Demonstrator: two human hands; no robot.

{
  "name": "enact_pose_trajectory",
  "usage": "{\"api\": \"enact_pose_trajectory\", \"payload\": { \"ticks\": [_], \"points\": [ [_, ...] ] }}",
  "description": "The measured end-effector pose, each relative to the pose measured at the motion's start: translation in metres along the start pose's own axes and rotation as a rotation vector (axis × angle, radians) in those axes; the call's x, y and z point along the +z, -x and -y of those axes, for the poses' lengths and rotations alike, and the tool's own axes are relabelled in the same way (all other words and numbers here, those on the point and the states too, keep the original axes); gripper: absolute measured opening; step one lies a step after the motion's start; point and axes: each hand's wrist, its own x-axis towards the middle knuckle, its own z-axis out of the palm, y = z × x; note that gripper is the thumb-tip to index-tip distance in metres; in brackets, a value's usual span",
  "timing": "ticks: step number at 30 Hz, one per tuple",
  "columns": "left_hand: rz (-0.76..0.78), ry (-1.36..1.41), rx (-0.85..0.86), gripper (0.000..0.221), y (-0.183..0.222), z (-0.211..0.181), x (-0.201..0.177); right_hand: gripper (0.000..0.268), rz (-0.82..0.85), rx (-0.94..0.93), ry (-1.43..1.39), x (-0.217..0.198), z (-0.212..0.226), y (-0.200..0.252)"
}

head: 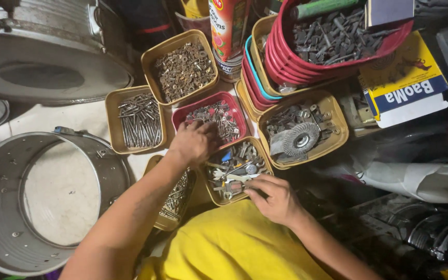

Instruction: Repairing a drum by sorting through hardware bins and assembling components onto the shell.

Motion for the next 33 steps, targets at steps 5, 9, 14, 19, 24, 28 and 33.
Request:
{"api": "enact_pose_trajectory", "payload": {
  "ticks": [5,9,14,19,24,28,33],
  "points": [
    [-0.123,-0.095,-0.024,0.042,-0.025,0.034,0.077,0.012,-0.01,0.019,0.017,-0.003,-0.005,0.003],
    [-0.157,-0.025,-0.144,0.041,-0.019,0.039,0.075,0.01,0.019,0.032,0.011,-0.005,-0.006,-0.001],
    [-0.271,0.006,-0.15,0.033,-0.052,0.04,0.1,0.01,-0.006,0.021,0.022,-0.008,0.001,-0.006],
    [-0.445,0.007,-0.051,0.028,-0.101,0.021,0.121,0.011,-0.012,0.045,0.018,-0.008,0.002,0.002],
    [-0.199,0.196,-0.073,0.041,-0.125,0.003,0.106,0.012,-0.036,0.062,0.011,-0.015,0.007,0.003],
    [-0.16,0.203,-0.085,0.041,-0.127,0.002,0.093,0.012,-0.059,0.063,0.014,-0.017,0.002,0.01],
    [-0.126,0.225,-0.18,0.048,-0.144,0.003,0.111,0.011,-0.05,0.068,0.024,-0.021,0.004,0.011]
  ]
}}
